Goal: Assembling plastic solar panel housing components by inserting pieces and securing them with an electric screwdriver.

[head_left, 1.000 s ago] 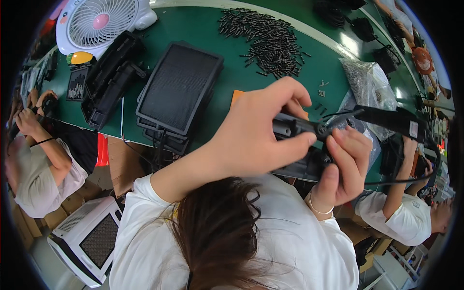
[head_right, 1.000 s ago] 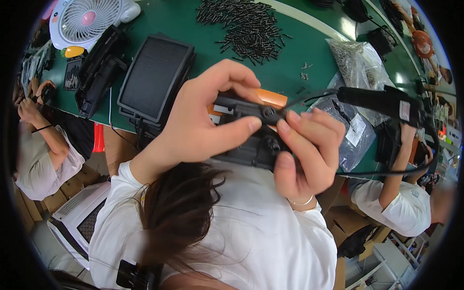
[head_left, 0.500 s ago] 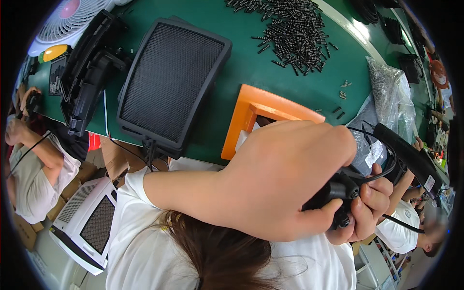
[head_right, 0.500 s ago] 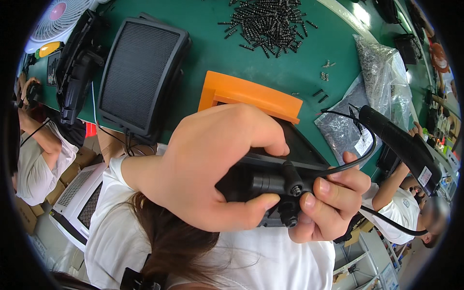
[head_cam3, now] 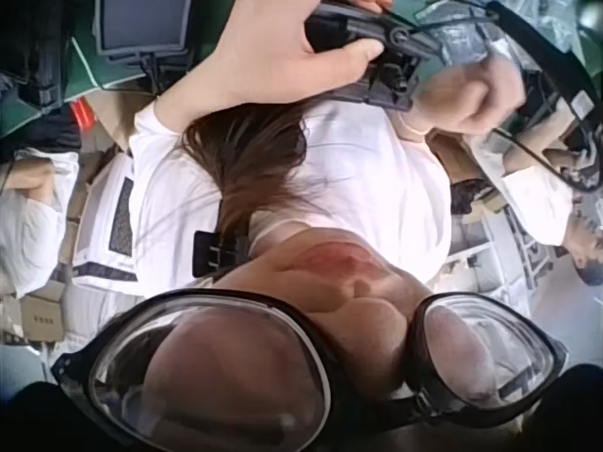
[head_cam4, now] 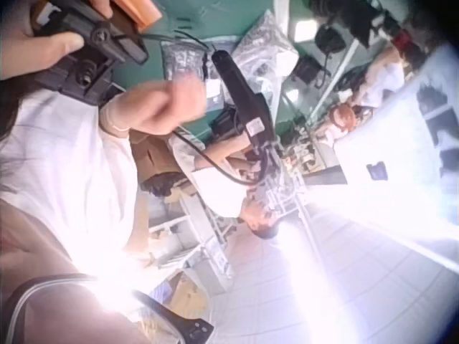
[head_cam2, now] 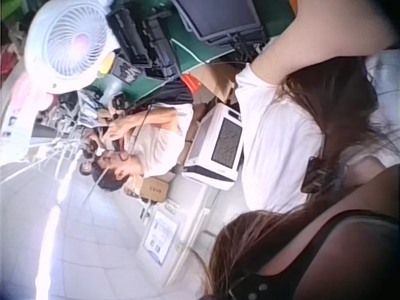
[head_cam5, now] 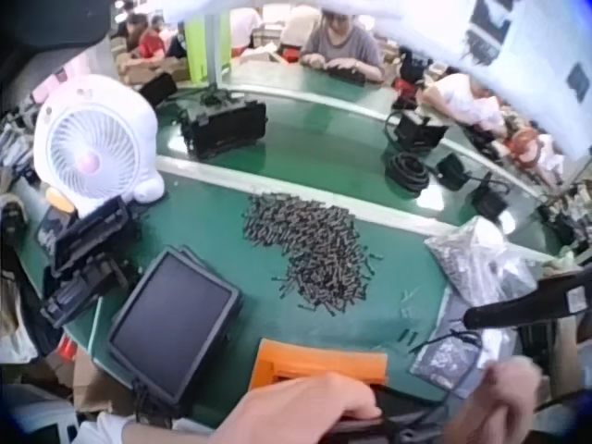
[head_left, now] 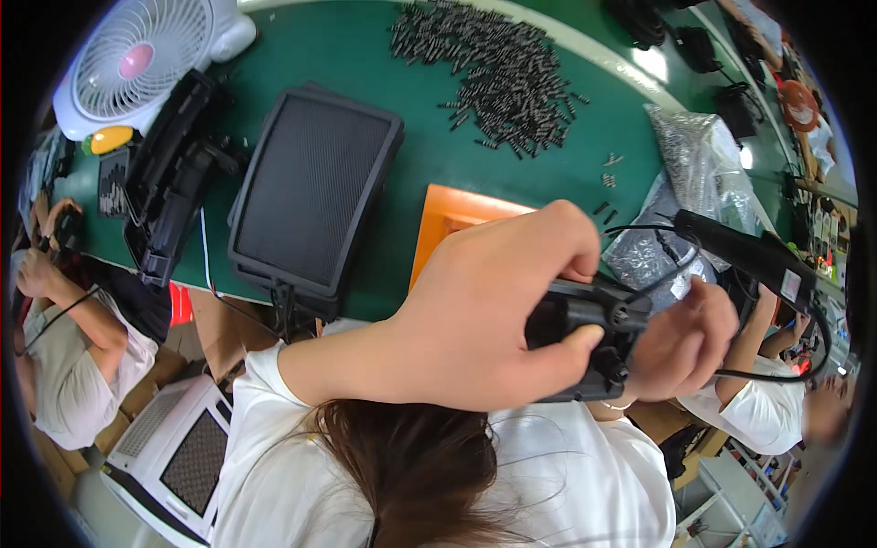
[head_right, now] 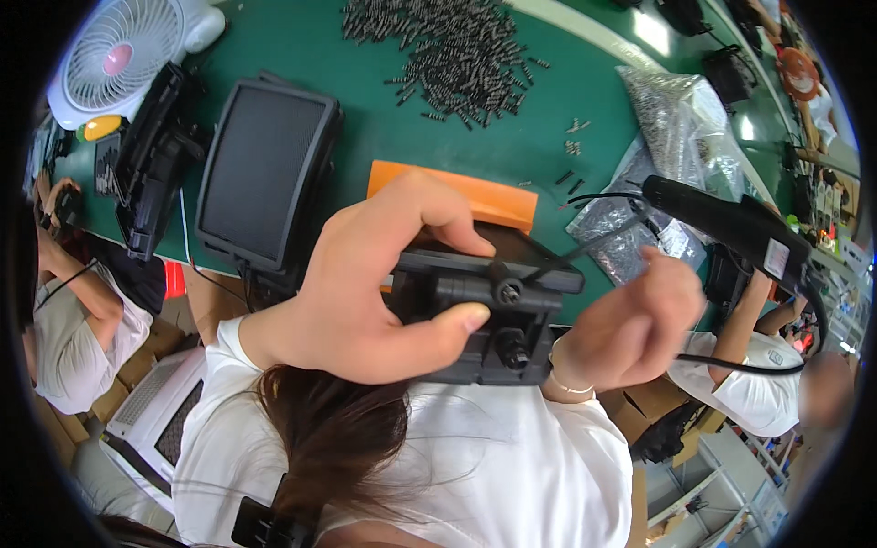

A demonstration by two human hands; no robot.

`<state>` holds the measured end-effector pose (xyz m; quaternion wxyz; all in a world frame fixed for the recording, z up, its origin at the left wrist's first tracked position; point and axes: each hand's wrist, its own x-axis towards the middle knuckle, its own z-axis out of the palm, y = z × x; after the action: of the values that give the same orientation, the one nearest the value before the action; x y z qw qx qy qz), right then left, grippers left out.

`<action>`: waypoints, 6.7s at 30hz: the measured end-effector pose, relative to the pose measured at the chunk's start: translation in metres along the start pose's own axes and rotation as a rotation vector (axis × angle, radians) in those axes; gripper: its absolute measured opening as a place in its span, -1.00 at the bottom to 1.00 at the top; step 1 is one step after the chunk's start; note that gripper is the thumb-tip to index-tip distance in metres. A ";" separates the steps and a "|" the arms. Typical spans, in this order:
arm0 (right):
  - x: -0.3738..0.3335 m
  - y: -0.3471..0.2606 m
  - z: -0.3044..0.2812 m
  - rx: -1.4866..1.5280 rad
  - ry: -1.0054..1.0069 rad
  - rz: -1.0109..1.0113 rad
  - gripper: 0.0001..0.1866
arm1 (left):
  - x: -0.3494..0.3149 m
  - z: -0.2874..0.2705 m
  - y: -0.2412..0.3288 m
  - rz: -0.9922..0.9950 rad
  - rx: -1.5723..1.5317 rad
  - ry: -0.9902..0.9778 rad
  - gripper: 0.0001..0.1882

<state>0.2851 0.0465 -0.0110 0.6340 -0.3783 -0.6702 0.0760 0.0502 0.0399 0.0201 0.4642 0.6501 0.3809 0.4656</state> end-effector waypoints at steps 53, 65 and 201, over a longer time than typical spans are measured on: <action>0.144 -0.079 0.081 1.383 -0.671 0.222 -0.53 | -0.009 0.017 -0.008 0.043 0.007 0.208 -0.69; 0.100 -0.105 0.078 0.494 0.195 0.131 -0.51 | -0.009 0.020 -0.005 0.106 0.088 0.268 -0.65; -0.007 -0.078 0.015 -0.017 -0.441 -0.157 -0.36 | -0.028 -0.033 0.005 0.213 0.133 0.250 -0.77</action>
<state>0.2384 -0.0071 0.0258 0.4732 -0.3045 -0.8204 0.1014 0.0110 0.0205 0.0221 0.3170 0.6533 0.3945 0.5631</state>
